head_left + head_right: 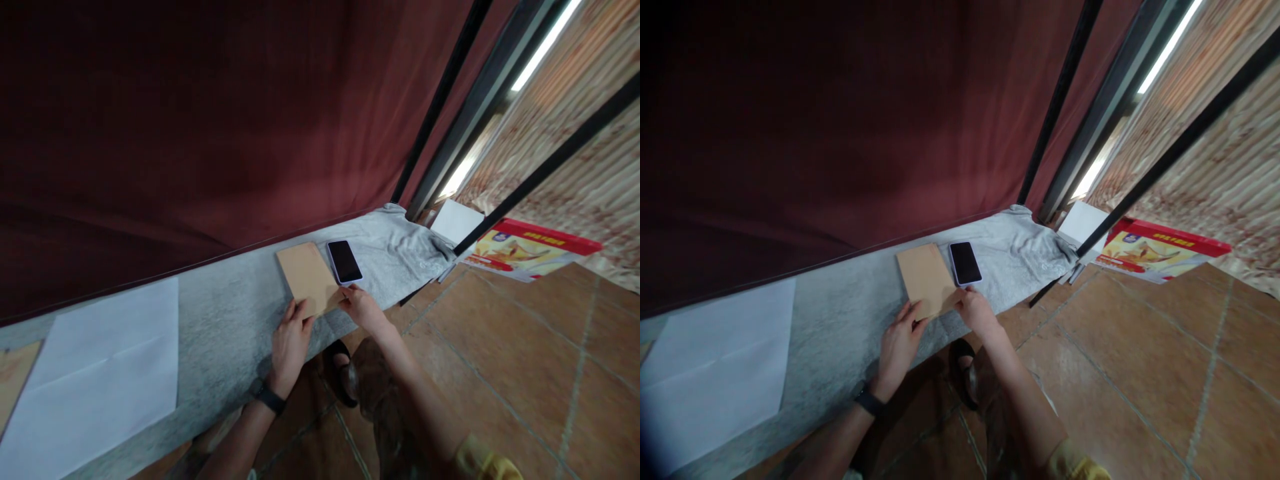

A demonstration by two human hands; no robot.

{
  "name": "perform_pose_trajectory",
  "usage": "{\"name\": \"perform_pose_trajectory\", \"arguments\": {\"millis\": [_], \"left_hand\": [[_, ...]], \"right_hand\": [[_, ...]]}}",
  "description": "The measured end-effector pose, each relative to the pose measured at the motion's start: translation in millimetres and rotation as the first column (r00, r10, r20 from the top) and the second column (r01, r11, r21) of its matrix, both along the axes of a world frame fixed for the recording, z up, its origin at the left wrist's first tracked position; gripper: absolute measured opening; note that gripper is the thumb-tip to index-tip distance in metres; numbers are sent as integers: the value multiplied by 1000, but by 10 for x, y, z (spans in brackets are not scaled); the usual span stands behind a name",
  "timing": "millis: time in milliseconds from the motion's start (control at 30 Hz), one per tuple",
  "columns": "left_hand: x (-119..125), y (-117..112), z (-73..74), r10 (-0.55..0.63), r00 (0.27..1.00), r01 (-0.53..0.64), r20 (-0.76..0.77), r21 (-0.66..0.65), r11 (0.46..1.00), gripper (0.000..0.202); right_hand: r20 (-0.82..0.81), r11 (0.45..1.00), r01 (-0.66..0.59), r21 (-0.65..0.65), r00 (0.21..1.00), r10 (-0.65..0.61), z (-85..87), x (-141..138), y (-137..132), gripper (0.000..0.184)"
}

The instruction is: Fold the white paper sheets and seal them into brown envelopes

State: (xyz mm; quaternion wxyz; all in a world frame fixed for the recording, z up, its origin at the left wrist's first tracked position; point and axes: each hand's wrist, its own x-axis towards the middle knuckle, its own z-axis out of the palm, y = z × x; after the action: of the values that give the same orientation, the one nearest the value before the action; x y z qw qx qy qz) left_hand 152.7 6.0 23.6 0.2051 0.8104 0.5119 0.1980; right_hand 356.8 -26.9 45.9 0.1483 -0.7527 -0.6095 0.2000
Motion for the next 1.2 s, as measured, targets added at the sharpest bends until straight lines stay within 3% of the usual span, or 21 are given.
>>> {"name": "perform_pose_trajectory", "arguments": {"millis": [233,700,1200], "left_hand": [[21,-41,40,0,991,1,-136,8,1000,39],[23,-53,62,-4,988,6,-152,14,1000,40],[46,-71,128,-16,971,26,-240,38,999,39]], "right_hand": [[-21,1000,23,-13,1000,-23,-39,31,36,21],[-62,1000,-14,23,998,15,-207,116,55,18],[-12,999,-10,43,1000,11,-149,86,51,11]]}}
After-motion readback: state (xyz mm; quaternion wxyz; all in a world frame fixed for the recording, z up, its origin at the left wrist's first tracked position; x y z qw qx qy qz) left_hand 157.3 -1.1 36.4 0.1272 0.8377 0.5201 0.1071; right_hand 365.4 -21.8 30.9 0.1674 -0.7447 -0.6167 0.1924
